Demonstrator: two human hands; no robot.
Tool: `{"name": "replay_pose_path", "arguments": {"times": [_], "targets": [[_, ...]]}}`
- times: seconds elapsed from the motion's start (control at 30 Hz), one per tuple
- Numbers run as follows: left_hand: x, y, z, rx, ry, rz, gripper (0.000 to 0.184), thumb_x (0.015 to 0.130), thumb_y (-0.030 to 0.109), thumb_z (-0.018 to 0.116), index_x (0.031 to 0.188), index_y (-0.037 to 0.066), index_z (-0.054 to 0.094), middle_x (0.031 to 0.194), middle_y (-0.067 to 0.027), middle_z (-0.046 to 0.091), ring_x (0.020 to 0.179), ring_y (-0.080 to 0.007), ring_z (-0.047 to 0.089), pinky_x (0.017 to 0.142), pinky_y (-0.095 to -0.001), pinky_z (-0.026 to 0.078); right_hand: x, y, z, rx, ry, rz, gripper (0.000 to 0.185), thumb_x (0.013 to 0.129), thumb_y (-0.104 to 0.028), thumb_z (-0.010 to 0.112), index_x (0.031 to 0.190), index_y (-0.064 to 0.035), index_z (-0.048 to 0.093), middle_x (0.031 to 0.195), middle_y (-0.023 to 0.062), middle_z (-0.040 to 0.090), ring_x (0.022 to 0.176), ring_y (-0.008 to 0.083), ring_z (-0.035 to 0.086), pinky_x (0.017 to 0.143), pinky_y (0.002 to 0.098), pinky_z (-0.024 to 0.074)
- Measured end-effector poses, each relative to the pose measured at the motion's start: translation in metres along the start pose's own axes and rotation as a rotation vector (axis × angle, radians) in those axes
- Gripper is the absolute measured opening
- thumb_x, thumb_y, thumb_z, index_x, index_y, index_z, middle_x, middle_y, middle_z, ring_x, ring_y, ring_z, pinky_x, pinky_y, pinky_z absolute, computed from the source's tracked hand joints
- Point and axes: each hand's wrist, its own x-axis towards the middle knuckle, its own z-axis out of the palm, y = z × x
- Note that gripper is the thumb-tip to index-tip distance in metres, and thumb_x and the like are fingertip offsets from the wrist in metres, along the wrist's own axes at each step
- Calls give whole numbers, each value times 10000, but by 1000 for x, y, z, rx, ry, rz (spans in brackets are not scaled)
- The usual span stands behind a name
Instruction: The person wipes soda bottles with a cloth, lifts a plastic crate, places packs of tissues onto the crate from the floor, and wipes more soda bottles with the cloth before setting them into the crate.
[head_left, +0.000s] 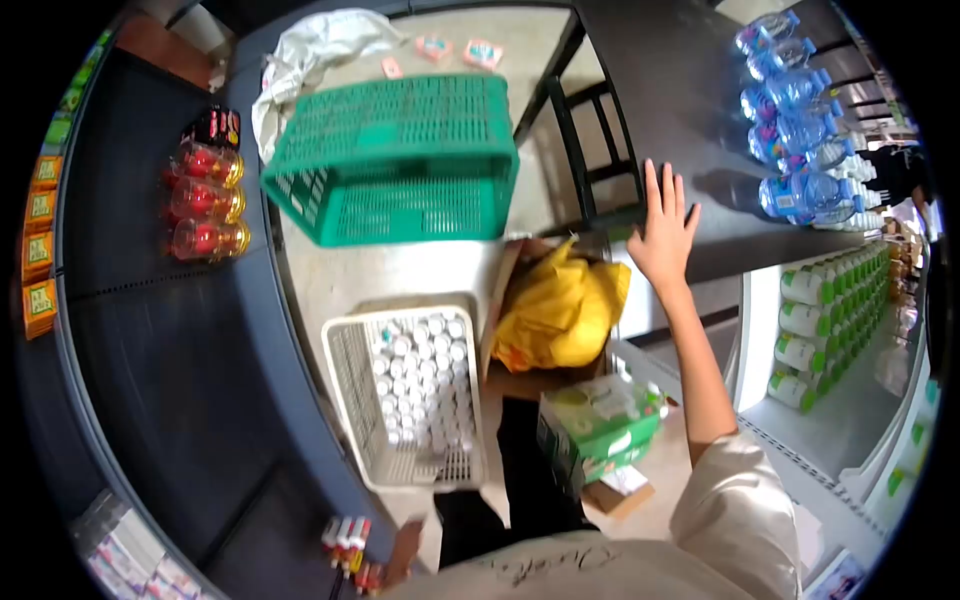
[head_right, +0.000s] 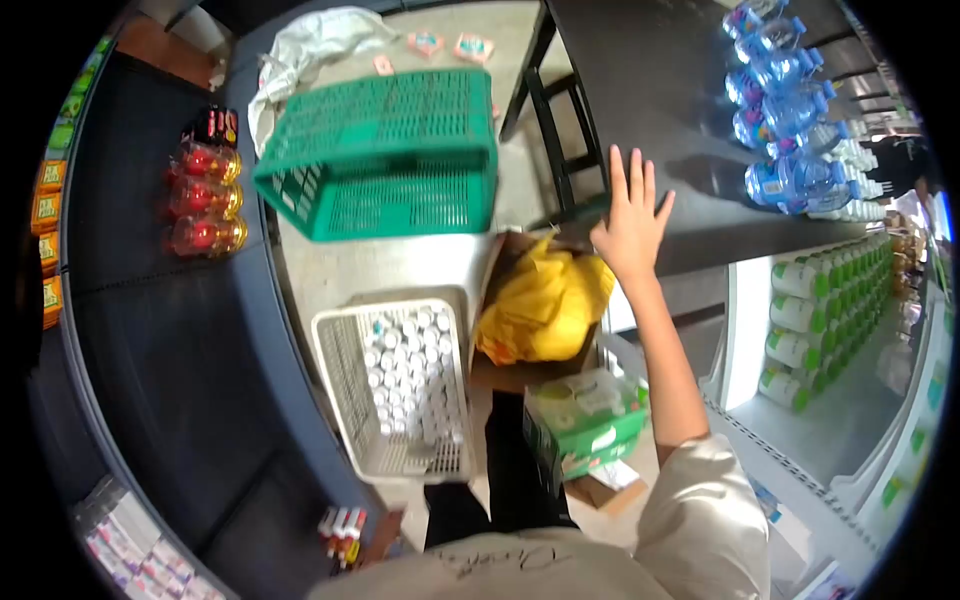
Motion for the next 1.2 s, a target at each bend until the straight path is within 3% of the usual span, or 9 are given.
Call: {"name": "replay_pose_path", "arguments": {"times": [0.13,0.17,0.27,0.43,0.53,0.7,0.9,1.03,1.2], "targets": [[-52,262,118,-286,-276,417,278,956,188,469,1159,32,579,1134,-100,600,1035,-210,561,911,-283,421,67,1,29,86,-131,17,910,589,-33,561,1433,-217,274,1471,118,263,1357,295,248,1062,599,139],[-65,298,146,-525,-366,-67,273,967,174,448,1151,21,579,1123,-108,596,1037,-187,553,899,-273,418,56,0,32,107,-106,10,889,593,-42,554,1425,-215,293,1465,117,278,1350,295,265,1057,609,135],[-103,333,204,-235,-460,358,295,974,206,435,1153,13,568,1075,-99,611,971,-160,572,845,-260,432,60,12,33,192,-89,15,843,611,-58,535,1410,-210,316,1450,117,306,1337,301,292,1041,629,140],[-105,275,211,-355,-544,228,294,970,214,447,1144,12,571,1008,-79,635,876,-131,595,760,-245,456,57,17,31,164,-102,39,861,590,-53,566,1400,-221,329,1443,104,321,1333,293,302,1038,631,155],[-94,197,165,-281,-294,180,363,948,346,468,1163,70,566,1021,-30,632,871,-104,567,734,-235,433,56,23,37,119,-72,23,875,587,-61,581,1405,-228,319,1447,91,316,1334,281,302,1041,627,159],[-126,98,87,-413,85,-228,350,904,327,495,1154,94,570,980,-65,642,829,-150,596,683,-264,452,47,28,44,57,-96,22,915,611,-143,635,1431,-266,248,1475,67,263,1362,256,243,1063,609,146],[-130,-12,57,-174,90,-234,319,907,272,493,1079,25,600,909,-97,658,749,-169,615,639,-286,487,22,28,58,200,43,-41,691,691,-160,589,1351,-219,396,1424,99,341,1319,276,305,1081,535,180],[-116,26,56,-182,-16,-32,288,920,221,509,1072,-7,599,919,-111,651,763,-157,613,706,-271,495,-93,-20,13,309,166,-97,439,741,-122,557,1177,-108,519,1242,140,448,1196,318,398,1021,520,269],[-101,102,45,-252,-144,291,274,929,246,515,1067,32,614,847,-49,640,737,-107,570,651,-234,452,-392,-18,4,289,-547,-65,400,706,-297,625,1055,-107,582,1211,158,482,1172,363,394,955,521,329]]}}
